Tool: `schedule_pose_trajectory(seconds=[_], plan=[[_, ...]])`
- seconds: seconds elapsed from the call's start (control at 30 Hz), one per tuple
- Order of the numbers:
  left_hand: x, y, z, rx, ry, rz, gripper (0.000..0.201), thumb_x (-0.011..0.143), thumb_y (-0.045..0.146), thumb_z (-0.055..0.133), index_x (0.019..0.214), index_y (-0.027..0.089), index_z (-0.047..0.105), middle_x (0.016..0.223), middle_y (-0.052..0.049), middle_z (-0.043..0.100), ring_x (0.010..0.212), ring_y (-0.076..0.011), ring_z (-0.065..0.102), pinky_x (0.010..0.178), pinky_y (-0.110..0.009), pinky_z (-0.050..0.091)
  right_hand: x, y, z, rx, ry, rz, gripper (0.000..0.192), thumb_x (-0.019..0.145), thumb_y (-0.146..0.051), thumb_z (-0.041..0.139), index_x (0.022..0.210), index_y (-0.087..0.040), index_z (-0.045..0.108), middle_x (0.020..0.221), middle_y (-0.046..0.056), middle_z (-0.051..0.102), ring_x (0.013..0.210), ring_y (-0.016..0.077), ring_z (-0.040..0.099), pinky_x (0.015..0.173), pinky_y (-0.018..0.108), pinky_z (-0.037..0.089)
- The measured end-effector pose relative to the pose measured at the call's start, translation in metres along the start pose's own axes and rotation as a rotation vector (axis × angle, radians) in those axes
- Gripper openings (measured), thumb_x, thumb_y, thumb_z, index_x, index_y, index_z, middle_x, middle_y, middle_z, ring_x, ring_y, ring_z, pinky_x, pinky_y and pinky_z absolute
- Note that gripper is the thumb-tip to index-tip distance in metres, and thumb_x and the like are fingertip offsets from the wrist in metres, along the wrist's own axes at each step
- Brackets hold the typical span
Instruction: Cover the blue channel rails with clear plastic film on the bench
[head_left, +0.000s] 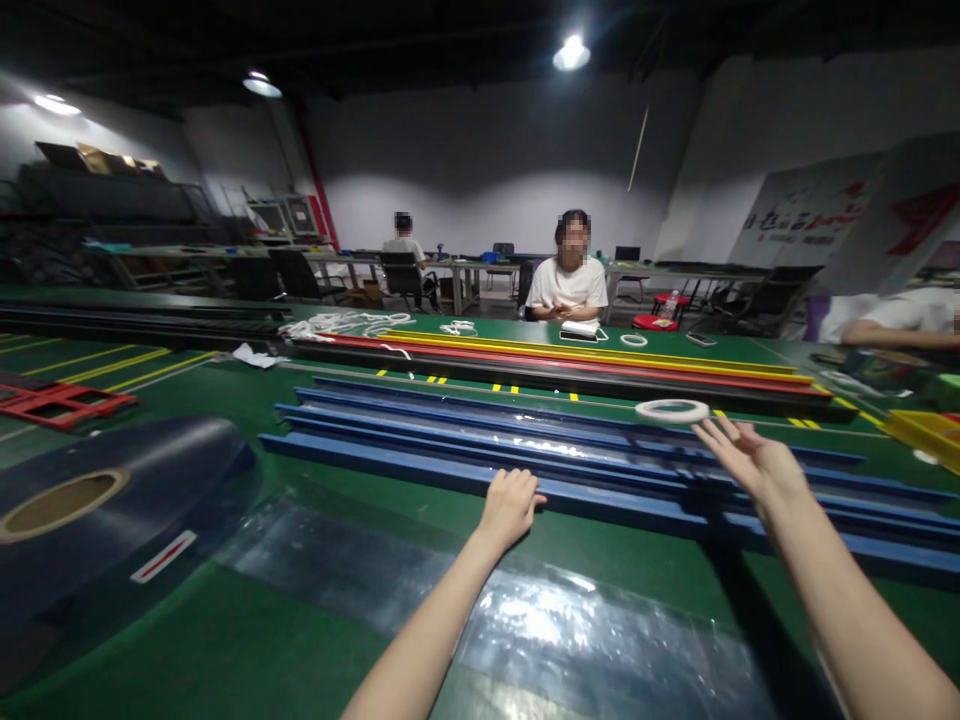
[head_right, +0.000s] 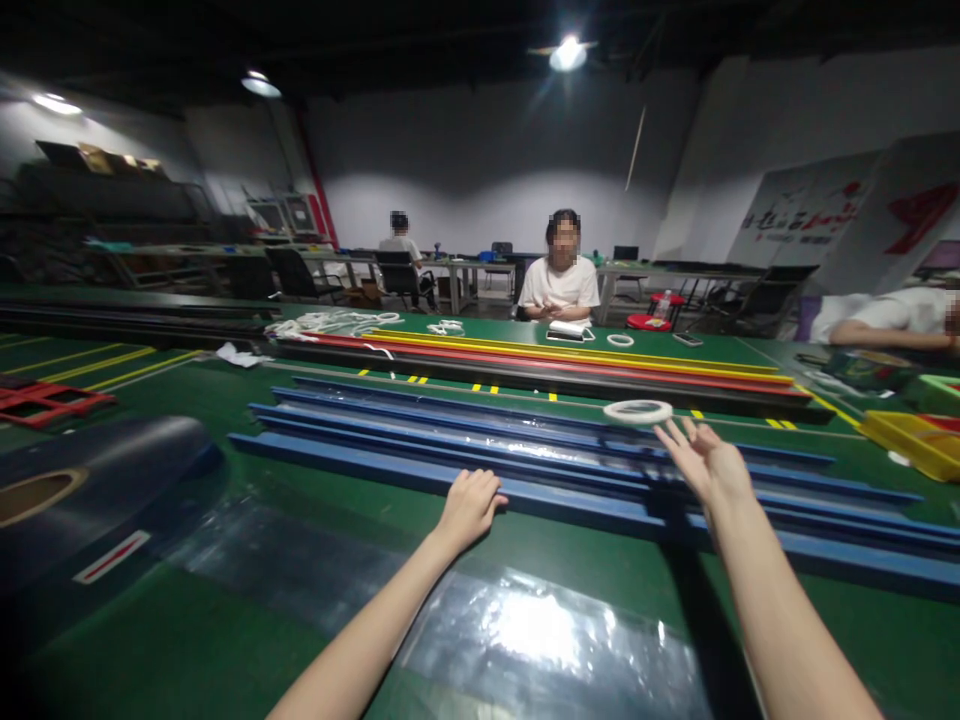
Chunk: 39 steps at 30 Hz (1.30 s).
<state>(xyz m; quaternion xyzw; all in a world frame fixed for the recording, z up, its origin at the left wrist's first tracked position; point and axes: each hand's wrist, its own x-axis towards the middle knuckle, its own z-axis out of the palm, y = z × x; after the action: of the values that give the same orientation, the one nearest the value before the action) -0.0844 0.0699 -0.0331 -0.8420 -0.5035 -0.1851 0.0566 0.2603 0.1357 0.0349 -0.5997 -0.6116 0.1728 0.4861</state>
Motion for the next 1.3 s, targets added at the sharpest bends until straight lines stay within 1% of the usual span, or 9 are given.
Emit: schedule_pose_trajectory(seconds=[0.1,0.13,0.2,0.3,0.5,0.77,1.03,1.13,1.3], plan=[[0.000,0.000,0.002,0.006,0.032,0.003,0.015,0.089,0.031,0.042,0.087,0.018,0.051,0.087,-0.004,0.058,0.084,-0.0188,0.049,0.072,-0.034,0.032,-0.007,0.014,0.034,0.163,0.086,0.107,0.044,0.084,-0.033,0.026,0.128,-0.034,0.028,0.122,0.007,0.052,0.099,0.0167,0.058,0.075,0.035,0.049],[0.000,0.000,0.003,0.009,0.041,0.003,0.015,0.088,0.031,0.043,0.086,0.018,0.051,0.087,-0.004,0.057,0.084,-0.0187,0.049,0.071,-0.033,0.032,-0.017,0.018,0.045,0.118,0.084,0.074,0.045,0.083,-0.036,0.031,0.128,-0.033,0.031,0.125,0.008,0.050,0.103,0.0183,0.056,0.078,0.036,0.048],[0.000,0.000,0.005,0.013,0.058,0.004,0.014,0.088,0.031,0.045,0.085,0.018,0.051,0.085,-0.003,0.057,0.083,-0.0184,0.049,0.071,-0.033,0.032,-0.039,0.024,0.063,-0.078,-0.057,-0.097,0.043,0.078,-0.039,0.041,0.119,-0.024,0.046,0.127,0.012,0.048,0.109,0.0228,0.052,0.087,0.040,0.044],[0.000,0.000,0.006,0.013,0.080,0.009,0.014,0.087,0.031,0.046,0.084,0.018,0.051,0.084,-0.003,0.057,0.081,-0.0181,0.049,0.070,-0.033,0.032,-0.066,0.023,0.080,-0.432,-0.231,-0.347,0.037,0.082,-0.035,0.038,0.110,-0.018,0.056,0.124,0.012,0.052,0.114,0.0247,0.048,0.096,0.042,0.037],[0.000,0.000,0.004,0.008,0.092,0.010,0.014,0.086,0.031,0.047,0.084,0.018,0.052,0.084,-0.003,0.057,0.081,-0.0182,0.049,0.070,-0.033,0.032,-0.080,0.008,0.086,-0.695,-0.180,-0.465,0.039,0.086,-0.023,0.030,0.116,-0.015,0.053,0.119,0.012,0.056,0.111,0.0220,0.049,0.095,0.038,0.038],[-0.002,0.002,0.005,0.015,0.090,0.000,0.016,0.088,0.032,0.044,0.084,0.018,0.052,0.084,-0.004,0.057,0.082,-0.0189,0.048,0.071,-0.034,0.032,-0.073,-0.007,0.092,-0.757,-0.247,-0.352,0.033,0.083,-0.027,0.038,0.111,-0.016,0.053,0.109,0.012,0.059,0.103,0.0237,0.052,0.087,0.039,0.039],[-0.001,0.000,0.005,0.019,0.092,0.009,0.016,0.088,0.032,0.044,0.084,0.018,0.052,0.084,-0.003,0.057,0.081,-0.0186,0.048,0.070,-0.033,0.032,-0.056,-0.003,0.096,-0.530,-0.182,-0.327,0.046,0.078,-0.031,0.043,0.122,-0.016,0.043,0.132,0.012,0.044,0.120,0.0223,0.040,0.096,0.038,0.035],[-0.001,0.000,0.005,0.024,0.086,0.010,0.016,0.087,0.032,0.046,0.084,0.018,0.051,0.084,-0.003,0.057,0.081,-0.0185,0.048,0.070,-0.033,0.031,-0.049,-0.001,0.094,-0.602,-0.205,-0.286,0.047,0.083,-0.042,0.037,0.121,-0.018,0.046,0.131,0.010,0.046,0.121,0.0228,0.040,0.098,0.039,0.033],[0.000,0.000,0.005,0.025,0.078,0.009,0.015,0.087,0.032,0.046,0.084,0.018,0.051,0.084,-0.003,0.057,0.081,-0.0184,0.048,0.071,-0.033,0.031,-0.046,0.004,0.098,-0.819,-0.287,-0.208,0.062,0.085,-0.056,0.026,0.132,-0.019,0.039,0.139,0.010,0.037,0.129,0.0262,0.028,0.102,0.046,0.025]])
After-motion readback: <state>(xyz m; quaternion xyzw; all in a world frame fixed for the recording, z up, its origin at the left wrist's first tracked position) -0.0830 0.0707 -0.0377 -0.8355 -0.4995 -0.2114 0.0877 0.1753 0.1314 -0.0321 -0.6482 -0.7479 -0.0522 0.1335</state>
